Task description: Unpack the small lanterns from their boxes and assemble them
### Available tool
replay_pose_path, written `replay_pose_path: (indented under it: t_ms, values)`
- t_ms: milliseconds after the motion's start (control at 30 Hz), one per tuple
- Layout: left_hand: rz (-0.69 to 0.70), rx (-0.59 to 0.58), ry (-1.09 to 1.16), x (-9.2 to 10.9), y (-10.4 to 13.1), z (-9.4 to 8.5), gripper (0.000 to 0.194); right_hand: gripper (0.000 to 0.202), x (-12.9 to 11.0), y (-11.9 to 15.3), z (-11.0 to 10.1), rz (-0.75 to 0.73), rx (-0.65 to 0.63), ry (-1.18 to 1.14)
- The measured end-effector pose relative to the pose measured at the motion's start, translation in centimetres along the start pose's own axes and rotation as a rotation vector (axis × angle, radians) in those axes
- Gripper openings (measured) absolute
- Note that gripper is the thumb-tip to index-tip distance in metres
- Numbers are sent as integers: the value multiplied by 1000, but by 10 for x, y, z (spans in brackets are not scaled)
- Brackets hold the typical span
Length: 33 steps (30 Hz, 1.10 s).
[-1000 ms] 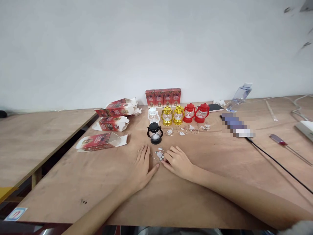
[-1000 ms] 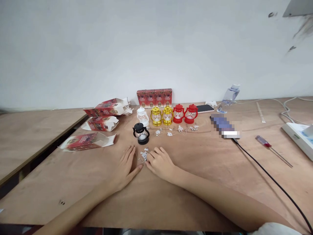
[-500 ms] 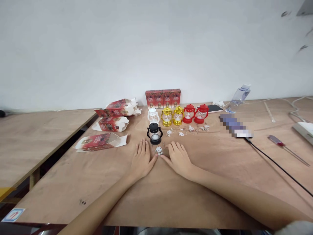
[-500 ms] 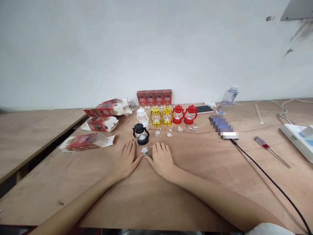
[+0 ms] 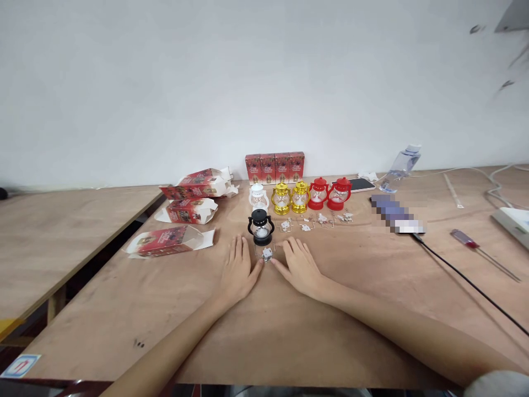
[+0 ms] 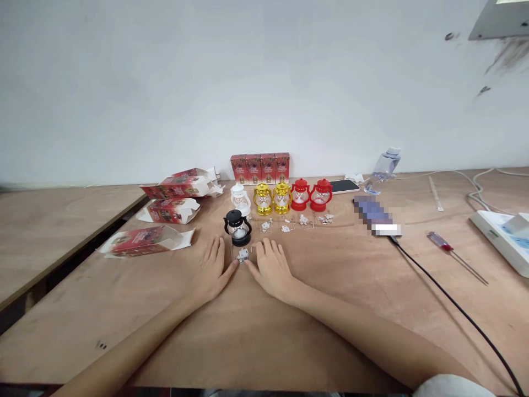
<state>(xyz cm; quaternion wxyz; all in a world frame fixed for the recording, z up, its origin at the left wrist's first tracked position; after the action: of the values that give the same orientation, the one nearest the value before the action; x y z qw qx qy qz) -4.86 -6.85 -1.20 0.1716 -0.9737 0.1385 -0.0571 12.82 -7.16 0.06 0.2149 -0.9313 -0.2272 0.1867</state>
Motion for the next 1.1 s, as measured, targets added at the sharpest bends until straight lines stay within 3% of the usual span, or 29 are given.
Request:
replay_pose_path:
  t_ms: [100, 200, 267, 333, 433, 533, 667, 800, 933, 1100]
  values:
    - [111, 253, 70, 5, 9, -18, 57, 22, 6, -9, -15, -124, 194, -51]
    - [459, 417, 162, 23, 21, -28, 44, 19, 21, -37, -41, -274, 378, 18]
    - [705, 317, 220, 42, 21, -27, 41, 20, 39, -70, -59, -235, 387, 107]
    - [847, 102, 261, 66, 13, -21, 40, 26, 61, -112, -73, -154, 355, 200]
    - [854, -255, 311, 99, -5, -13, 50, 36, 98, -175, -79, -61, 216, 316]
    - [858, -420, 368, 115, -14, -12, 56, 53, 136, -224, -71, 92, -22, 377]
    - [854, -460, 414, 115, -14, -14, 56, 75, 164, -263, -56, 193, -108, 405]
    - [832, -485, 450, 113, -11, -14, 56, 84, 173, -283, -37, 278, -193, 394]
    - [816, -499, 479, 114, -11, -13, 56, 89, 176, -286, -22, 329, -268, 385]
    - [817, -510, 488, 114, -12, -14, 56, 76, 176, -276, -20, 299, -193, 429]
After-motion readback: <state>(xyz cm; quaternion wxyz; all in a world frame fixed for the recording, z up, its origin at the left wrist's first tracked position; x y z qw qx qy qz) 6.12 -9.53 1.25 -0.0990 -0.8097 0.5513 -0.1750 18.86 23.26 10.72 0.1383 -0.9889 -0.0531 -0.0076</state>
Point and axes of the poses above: each hand's wrist, its own y-axis away from the middle knuckle, its own z-axis out of the palm, x = y × z, the point moved 2 cm from there along -y, towards the middle knuckle
